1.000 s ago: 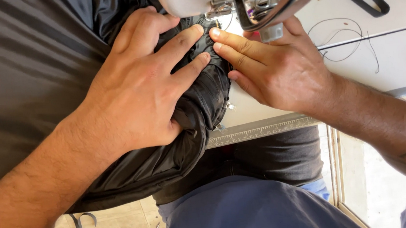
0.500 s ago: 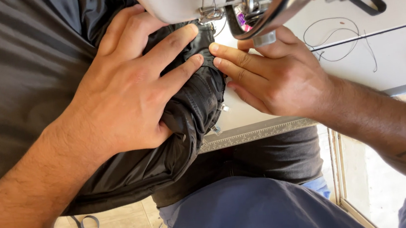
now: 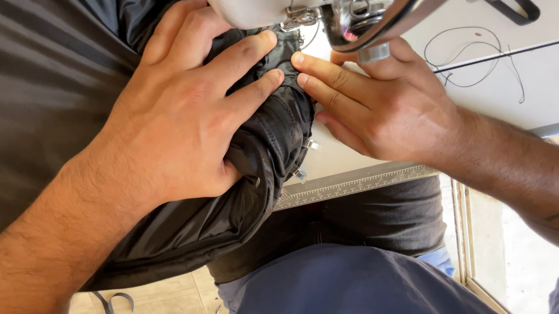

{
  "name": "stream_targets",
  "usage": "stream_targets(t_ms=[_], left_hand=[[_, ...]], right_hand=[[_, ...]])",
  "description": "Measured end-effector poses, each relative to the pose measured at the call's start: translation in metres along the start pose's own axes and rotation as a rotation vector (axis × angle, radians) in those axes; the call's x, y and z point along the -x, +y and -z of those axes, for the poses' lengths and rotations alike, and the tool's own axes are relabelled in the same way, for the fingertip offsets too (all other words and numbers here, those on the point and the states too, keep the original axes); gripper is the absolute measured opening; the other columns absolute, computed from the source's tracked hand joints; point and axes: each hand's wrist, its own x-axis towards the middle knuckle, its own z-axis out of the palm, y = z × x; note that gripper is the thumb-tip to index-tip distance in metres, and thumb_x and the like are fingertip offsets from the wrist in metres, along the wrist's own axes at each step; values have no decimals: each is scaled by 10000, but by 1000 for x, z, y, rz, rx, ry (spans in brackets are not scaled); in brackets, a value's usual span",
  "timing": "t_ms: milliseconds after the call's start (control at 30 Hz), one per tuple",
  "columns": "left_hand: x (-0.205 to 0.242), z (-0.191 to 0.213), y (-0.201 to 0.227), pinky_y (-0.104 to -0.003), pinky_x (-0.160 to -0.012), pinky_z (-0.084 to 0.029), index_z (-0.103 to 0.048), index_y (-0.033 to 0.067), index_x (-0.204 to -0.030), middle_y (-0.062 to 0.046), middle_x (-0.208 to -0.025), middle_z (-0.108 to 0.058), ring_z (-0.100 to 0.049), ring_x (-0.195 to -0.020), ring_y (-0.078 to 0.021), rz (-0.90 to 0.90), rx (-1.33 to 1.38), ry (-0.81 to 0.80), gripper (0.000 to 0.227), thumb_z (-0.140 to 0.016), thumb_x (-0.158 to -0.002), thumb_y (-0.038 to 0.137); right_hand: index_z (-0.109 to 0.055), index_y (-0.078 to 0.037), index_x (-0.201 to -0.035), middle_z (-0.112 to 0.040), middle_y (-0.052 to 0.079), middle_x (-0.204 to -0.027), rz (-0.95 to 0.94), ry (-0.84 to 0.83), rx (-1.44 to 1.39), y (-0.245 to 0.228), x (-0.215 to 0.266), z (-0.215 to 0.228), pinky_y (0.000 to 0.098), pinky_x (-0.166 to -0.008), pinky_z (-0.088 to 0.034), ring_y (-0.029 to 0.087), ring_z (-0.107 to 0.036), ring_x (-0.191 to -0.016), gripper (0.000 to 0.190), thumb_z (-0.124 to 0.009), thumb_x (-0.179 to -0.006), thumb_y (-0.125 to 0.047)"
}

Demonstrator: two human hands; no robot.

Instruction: Using an industrial sewing machine to stitch together black fabric components for a bag, including removing clips and guiding the material.

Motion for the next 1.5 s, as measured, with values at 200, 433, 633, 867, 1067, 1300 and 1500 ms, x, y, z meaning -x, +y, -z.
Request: stream_targets(t_ms=[200, 433, 633, 867, 1067, 1300, 1500], left_hand=[[-1, 1, -6, -614, -1121, -398, -783, 27, -1213, -150, -1329, -681, -521, -1190, -467, -16, 32, 34, 619, -769, -642, 265], [-1, 0, -12, -616, -1146, -373, -779, 43, -1238, -132, -1343, -692, -509, -1246, -463, -2, 20, 3, 694, -808, -610, 336], [0, 0, -13, -605, -1149, -367, -774, 61, -1269, -88, -1337, -687, -497, -1262, -443, 8, -10, -31, 757, -820, -571, 352], [-2, 0, -15, -634, -1126, -362, -756, 39, -1274, -114, -1348, -659, -488, -1242, -469, -1, 21, -21, 742, -813, -596, 337], [-1, 5, -16, -620, -1121, -367, -751, -21, -1252, -50, -1365, -668, -520, -1180, -426, -80, 12, 3, 653, -770, -661, 256], [1, 0, -21, -602, -1049, -407, -768, 12, -1191, 2, -1319, -730, -578, -1114, -403, -68, 31, 25, 577, -704, -665, 239], [1, -1, -19, -610, -1058, -422, -772, 34, -1204, 20, -1327, -725, -573, -1114, -421, -41, 10, 7, 578, -722, -670, 249]], right_hand=[[-754, -30, -1332, -676, 55, -1465, -23, -35, -19, 0, -1, -1, 379, -1004, -466, 177, -719, -1176, 360, -657, -1100, -289], [-736, 10, -1339, -648, 110, -1485, -10, -49, -42, 1, -6, 0, 432, -989, -467, 171, -728, -1204, 360, -674, -1094, -246], [-715, 30, -1364, -632, 122, -1498, -16, -70, -50, 0, -9, 2, 426, -998, -504, 213, -682, -1308, 394, -629, -1114, -263], [-702, 26, -1368, -636, 117, -1494, -28, -61, -55, 1, -9, 2, 389, -990, -533, 201, -704, -1289, 398, -608, -1117, -267], [-790, 7, -1201, -748, 93, -1335, 2, 89, -104, 3, -6, 3, 374, -956, -488, 205, -686, -1023, 250, -677, -1090, -186], [-797, 9, -1171, -759, 70, -1295, 106, 141, -109, 7, -8, 3, 368, -962, -528, 207, -654, -1153, 182, -716, -1074, -122], [-754, -54, -1224, -702, 33, -1407, 63, 85, -4, 4, -8, 5, 312, -738, -413, 132, -549, -816, 236, -700, -1116, -257]])
